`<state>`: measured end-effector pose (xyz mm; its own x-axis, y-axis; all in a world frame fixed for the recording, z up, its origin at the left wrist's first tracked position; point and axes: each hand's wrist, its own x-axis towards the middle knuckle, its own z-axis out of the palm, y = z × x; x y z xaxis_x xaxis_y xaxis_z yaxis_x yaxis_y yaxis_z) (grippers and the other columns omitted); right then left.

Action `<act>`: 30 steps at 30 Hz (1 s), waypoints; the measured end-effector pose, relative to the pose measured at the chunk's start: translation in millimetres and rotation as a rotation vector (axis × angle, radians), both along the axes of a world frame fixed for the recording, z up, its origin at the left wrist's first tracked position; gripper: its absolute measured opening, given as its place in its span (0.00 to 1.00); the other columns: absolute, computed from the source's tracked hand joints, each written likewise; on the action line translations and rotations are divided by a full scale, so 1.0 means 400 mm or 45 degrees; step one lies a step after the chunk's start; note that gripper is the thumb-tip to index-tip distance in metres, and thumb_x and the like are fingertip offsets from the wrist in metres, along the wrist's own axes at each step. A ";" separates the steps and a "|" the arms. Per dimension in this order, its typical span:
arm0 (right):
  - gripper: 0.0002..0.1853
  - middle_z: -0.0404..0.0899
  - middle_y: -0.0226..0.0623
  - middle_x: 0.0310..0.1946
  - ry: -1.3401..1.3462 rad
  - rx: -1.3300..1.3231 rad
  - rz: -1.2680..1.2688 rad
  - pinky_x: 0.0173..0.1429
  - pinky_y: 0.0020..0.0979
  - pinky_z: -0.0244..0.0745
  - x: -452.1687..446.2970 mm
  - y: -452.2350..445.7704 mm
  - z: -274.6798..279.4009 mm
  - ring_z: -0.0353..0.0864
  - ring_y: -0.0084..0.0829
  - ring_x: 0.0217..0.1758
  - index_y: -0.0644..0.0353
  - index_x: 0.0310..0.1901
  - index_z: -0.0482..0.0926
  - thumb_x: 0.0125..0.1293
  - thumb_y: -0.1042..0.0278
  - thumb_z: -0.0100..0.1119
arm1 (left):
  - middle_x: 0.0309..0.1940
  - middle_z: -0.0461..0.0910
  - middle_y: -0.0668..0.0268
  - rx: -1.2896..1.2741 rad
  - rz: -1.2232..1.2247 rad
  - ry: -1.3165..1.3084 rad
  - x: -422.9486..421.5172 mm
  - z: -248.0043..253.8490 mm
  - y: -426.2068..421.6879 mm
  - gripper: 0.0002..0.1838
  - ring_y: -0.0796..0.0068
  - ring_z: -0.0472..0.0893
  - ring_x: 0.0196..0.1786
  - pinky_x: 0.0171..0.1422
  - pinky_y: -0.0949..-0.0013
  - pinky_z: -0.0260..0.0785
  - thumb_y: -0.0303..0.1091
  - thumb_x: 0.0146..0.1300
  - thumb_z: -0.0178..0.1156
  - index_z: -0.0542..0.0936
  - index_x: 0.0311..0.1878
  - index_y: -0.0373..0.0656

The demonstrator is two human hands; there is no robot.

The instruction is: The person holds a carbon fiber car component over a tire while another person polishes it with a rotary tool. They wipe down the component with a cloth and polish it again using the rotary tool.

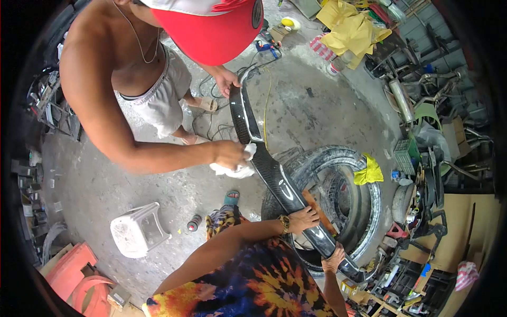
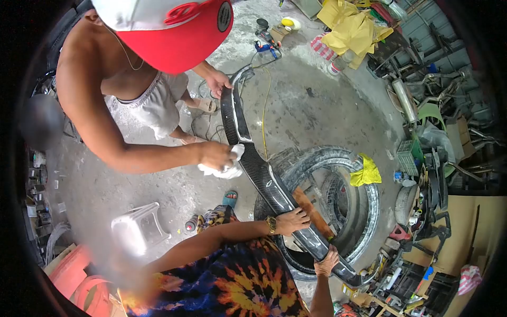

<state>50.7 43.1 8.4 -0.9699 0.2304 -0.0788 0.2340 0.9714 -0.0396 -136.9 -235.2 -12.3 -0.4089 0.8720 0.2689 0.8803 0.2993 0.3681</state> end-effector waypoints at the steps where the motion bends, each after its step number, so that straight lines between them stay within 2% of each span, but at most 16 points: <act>1: 0.53 0.65 0.39 0.66 -0.003 0.016 0.004 0.76 0.54 0.51 -0.002 0.001 0.001 0.62 0.49 0.71 0.52 0.70 0.61 0.36 0.62 0.72 | 0.50 0.71 0.65 0.007 0.012 0.016 0.002 -0.002 0.004 0.37 0.65 0.70 0.58 0.64 0.58 0.58 0.42 0.41 0.71 0.73 0.58 0.45; 22: 0.49 0.65 0.39 0.65 0.050 0.012 -0.011 0.75 0.54 0.51 0.000 -0.006 0.006 0.63 0.49 0.70 0.51 0.69 0.62 0.39 0.64 0.71 | 0.54 0.71 0.63 -0.022 -0.006 -0.026 0.001 0.005 0.007 0.40 0.63 0.70 0.61 0.70 0.56 0.56 0.43 0.40 0.74 0.73 0.60 0.44; 25: 0.50 0.65 0.39 0.65 0.050 -0.013 0.000 0.76 0.53 0.51 0.003 0.006 -0.005 0.63 0.49 0.69 0.51 0.69 0.62 0.38 0.65 0.72 | 0.58 0.71 0.61 -0.105 -0.043 -0.083 -0.004 0.015 0.005 0.40 0.62 0.69 0.63 0.69 0.56 0.57 0.44 0.47 0.72 0.71 0.65 0.44; 30: 0.50 0.65 0.38 0.66 0.039 -0.038 -0.012 0.76 0.53 0.51 -0.001 -0.002 0.008 0.62 0.48 0.70 0.51 0.69 0.62 0.38 0.66 0.72 | 0.59 0.71 0.61 -0.050 -0.013 -0.015 0.002 -0.005 0.008 0.42 0.61 0.70 0.63 0.70 0.56 0.58 0.45 0.44 0.74 0.71 0.65 0.44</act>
